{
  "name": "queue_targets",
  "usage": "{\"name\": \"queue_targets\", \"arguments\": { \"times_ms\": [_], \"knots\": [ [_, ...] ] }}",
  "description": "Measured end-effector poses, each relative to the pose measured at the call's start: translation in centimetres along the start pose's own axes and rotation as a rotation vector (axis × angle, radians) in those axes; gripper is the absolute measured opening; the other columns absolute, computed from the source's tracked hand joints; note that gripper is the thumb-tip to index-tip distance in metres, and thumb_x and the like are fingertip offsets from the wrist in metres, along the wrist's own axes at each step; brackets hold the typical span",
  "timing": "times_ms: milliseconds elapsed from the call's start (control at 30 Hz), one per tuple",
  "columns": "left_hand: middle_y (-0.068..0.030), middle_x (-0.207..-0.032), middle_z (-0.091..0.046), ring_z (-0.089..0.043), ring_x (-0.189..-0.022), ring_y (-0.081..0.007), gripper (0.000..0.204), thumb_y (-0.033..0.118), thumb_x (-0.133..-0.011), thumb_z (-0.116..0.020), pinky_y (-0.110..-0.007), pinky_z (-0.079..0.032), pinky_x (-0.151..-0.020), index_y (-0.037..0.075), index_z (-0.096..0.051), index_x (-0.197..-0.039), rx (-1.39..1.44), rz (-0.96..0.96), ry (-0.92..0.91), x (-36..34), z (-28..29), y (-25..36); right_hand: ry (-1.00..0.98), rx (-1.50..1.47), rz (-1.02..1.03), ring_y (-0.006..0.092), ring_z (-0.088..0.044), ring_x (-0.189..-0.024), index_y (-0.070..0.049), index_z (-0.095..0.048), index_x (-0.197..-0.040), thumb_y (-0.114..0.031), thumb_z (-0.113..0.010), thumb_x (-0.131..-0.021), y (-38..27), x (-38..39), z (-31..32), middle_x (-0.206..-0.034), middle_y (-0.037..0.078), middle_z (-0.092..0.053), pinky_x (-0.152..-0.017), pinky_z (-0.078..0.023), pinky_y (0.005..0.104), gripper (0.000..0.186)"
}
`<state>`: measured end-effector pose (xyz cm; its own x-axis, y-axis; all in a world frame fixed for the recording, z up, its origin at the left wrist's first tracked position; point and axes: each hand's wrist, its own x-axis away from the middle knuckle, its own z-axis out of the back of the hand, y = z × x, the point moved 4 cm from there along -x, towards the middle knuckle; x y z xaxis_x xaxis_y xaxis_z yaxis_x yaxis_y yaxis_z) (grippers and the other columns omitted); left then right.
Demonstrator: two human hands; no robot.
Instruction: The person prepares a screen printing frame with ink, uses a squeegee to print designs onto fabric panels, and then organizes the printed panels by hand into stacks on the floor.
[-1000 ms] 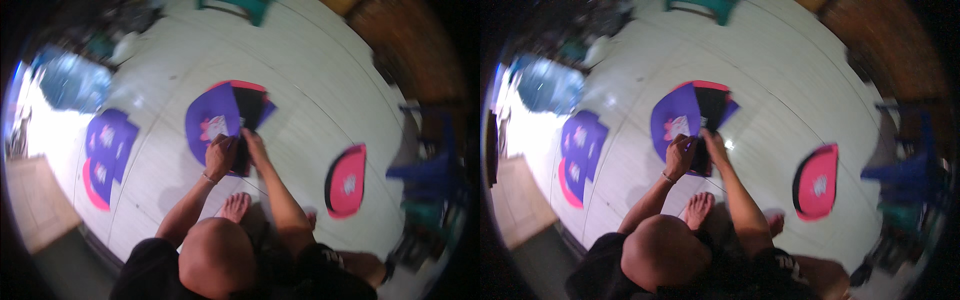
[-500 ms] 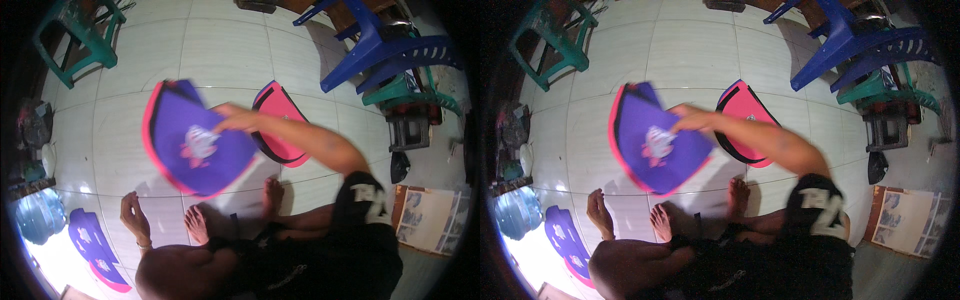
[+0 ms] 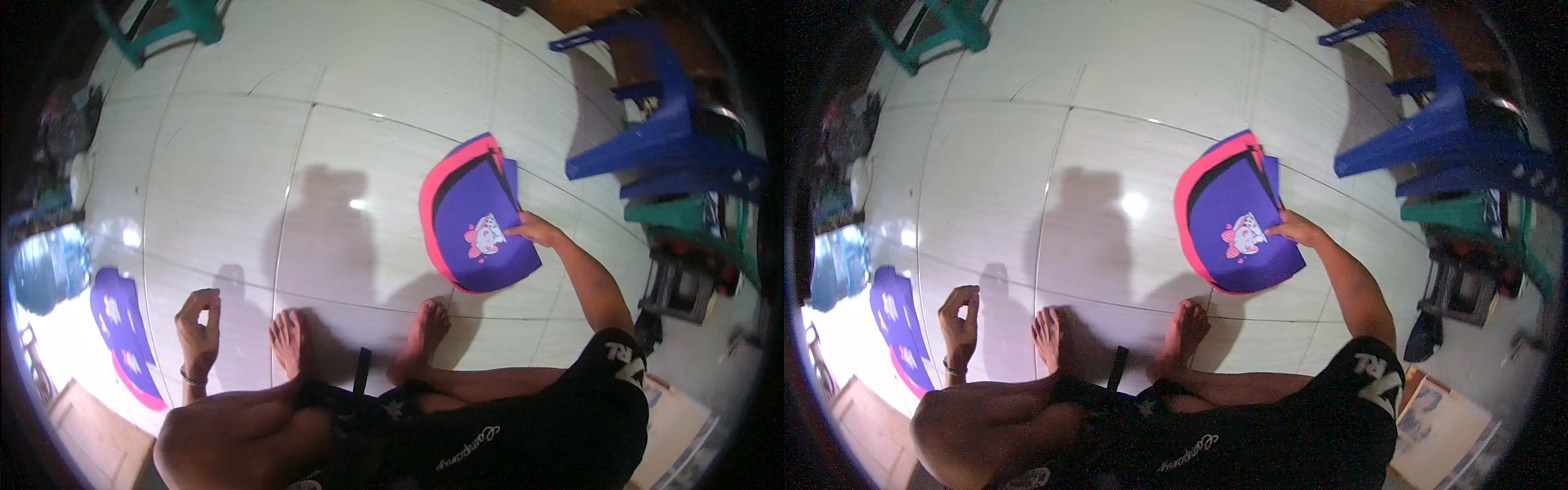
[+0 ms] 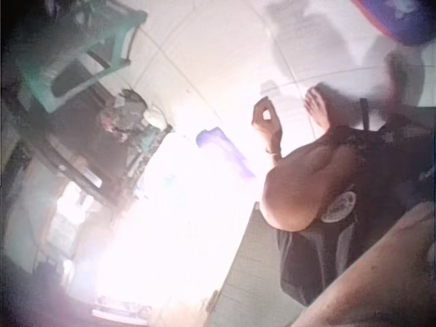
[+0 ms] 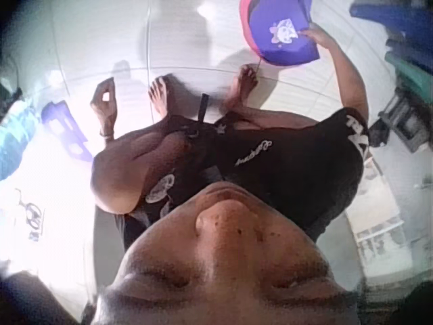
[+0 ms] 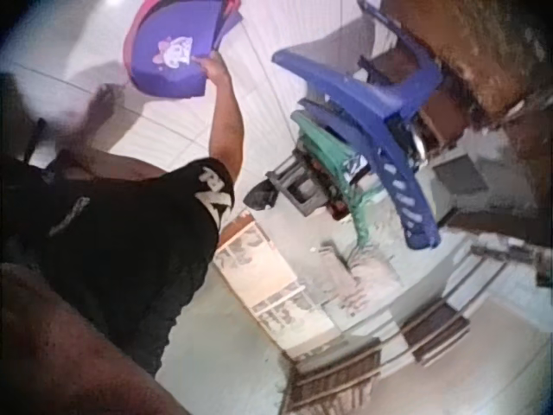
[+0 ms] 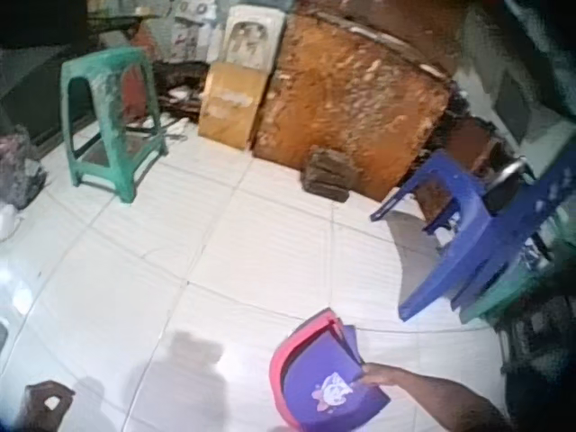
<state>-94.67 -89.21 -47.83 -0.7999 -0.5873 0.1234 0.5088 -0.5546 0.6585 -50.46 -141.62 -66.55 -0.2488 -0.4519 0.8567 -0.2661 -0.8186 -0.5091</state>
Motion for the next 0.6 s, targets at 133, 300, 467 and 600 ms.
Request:
{"name": "queue_targets", "arguments": {
  "times_ms": [133,300,467,600],
  "knots": [
    [-0.0188,-0.105,-0.068,-0.067,-0.096,-0.0335,0.017,0.005,-0.089,-0.061,-0.038,-0.053,-0.085,0.0,-0.07,-0.103,-0.229,0.277,-0.111,5.6,6.2,-1.6,-0.062,0.353,-0.083,0.0196,-0.061,-0.105,-0.006,-0.037,-0.146,-0.028,-0.069,-0.088,1.8,-2.9,-0.9,-0.124,0.01,-0.061,-0.089,-0.05,0.0343,0.07],
    [-0.017,-0.102,-0.07,-0.07,-0.089,-0.0293,0.018,0.011,-0.091,-0.064,-0.039,-0.056,-0.079,0.0,-0.069,-0.104,-0.208,0.226,-0.154,4.0,8.7,-7.2,-0.176,1.466,-0.352,0.0264,-0.065,-0.064,0.003,-0.062,-0.105,-0.028,-0.069,-0.086,2.7,0.7,7.2,-0.084,0.016,-0.068,-0.065,-0.053,0.0406,0.037],
    [-0.0149,-0.106,-0.069,-0.068,-0.092,-0.0284,0.024,0.019,-0.09,-0.063,-0.04,-0.054,-0.084,0.003,-0.069,-0.107,-0.393,0.596,0.074,12.2,11.8,-23.7,0.224,1.068,0.103,0.03,-0.069,-0.076,0.004,-0.063,-0.101,-0.014,-0.07,-0.082,-18.8,-1.1,-1.0,-0.086,0.02,-0.07,-0.071,-0.054,0.0416,0.027],
    [-0.0156,-0.123,-0.062,-0.057,-0.116,-0.0322,0.04,0.025,-0.088,-0.064,-0.042,-0.045,-0.1,0.006,-0.063,-0.122,-0.546,0.744,0.155,13.2,15.2,-32.6,0.257,1.077,0.391,0.0325,-0.07,-0.084,0.001,-0.06,-0.111,-0.011,-0.07,-0.082,-25.3,-3.1,-9.9,-0.092,0.02,-0.07,-0.076,-0.054,0.041,0.033]
  ]
}}
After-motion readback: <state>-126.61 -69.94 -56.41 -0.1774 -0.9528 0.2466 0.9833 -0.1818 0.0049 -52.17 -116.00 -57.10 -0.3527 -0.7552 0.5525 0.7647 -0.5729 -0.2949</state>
